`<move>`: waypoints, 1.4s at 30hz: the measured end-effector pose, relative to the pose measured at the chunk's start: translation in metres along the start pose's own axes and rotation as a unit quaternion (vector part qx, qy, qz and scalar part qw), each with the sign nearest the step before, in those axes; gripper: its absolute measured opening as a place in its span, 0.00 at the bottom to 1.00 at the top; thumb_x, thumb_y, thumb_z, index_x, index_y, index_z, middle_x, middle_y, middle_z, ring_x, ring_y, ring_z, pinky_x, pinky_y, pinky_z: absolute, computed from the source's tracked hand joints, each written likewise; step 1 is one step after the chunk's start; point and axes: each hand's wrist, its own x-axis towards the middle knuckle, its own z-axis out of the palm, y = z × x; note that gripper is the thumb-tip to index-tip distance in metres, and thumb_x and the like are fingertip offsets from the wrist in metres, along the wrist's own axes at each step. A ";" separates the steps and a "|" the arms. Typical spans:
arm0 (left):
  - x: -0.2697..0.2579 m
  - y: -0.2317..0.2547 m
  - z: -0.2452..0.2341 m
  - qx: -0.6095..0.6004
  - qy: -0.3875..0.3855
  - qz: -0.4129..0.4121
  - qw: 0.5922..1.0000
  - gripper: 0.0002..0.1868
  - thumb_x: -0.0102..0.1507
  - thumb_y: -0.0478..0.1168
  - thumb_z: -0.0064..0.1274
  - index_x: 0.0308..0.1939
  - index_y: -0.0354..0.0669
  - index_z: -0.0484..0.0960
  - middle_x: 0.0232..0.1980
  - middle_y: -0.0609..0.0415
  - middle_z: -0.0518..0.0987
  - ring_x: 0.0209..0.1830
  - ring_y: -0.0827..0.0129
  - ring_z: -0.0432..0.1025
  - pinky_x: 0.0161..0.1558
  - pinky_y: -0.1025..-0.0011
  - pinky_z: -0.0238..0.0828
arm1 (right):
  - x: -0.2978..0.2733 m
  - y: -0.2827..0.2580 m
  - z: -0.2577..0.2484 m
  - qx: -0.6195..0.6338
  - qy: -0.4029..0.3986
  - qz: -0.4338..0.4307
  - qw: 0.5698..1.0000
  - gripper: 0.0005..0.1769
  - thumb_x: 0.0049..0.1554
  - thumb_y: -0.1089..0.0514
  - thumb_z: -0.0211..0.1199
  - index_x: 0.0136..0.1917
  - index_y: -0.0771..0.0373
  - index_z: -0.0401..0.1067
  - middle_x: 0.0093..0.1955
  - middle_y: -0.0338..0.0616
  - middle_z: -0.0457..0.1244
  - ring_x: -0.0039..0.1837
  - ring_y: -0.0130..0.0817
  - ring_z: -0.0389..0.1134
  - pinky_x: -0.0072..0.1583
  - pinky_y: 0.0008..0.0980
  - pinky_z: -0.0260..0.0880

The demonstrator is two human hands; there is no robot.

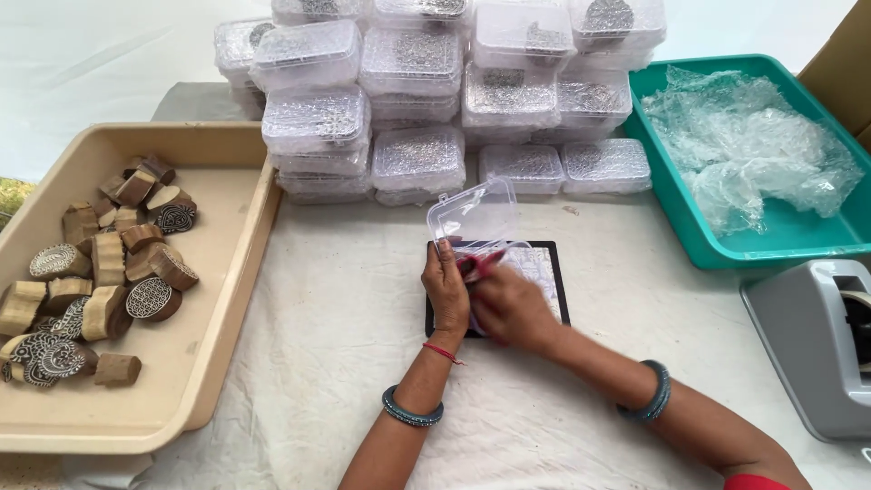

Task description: The person wipes the inside of a clear plastic container with a cloth, places a wooden block stamp inside, and closes the lid. They then wrap the container in bubble wrap and secure it with clear packing tape using a tape dispenser.

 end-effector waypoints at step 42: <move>0.027 -0.006 -0.033 -0.357 -0.263 -0.161 0.882 0.20 0.78 0.53 0.46 0.47 0.39 0.79 0.43 0.43 0.80 0.38 0.63 0.81 0.40 0.67 0.82 | -0.019 0.069 -0.027 0.620 -0.087 0.411 0.663 0.32 0.60 0.42 0.63 0.65 0.70 0.69 0.54 0.47 0.68 0.53 0.34 0.70 0.56 0.37 0.74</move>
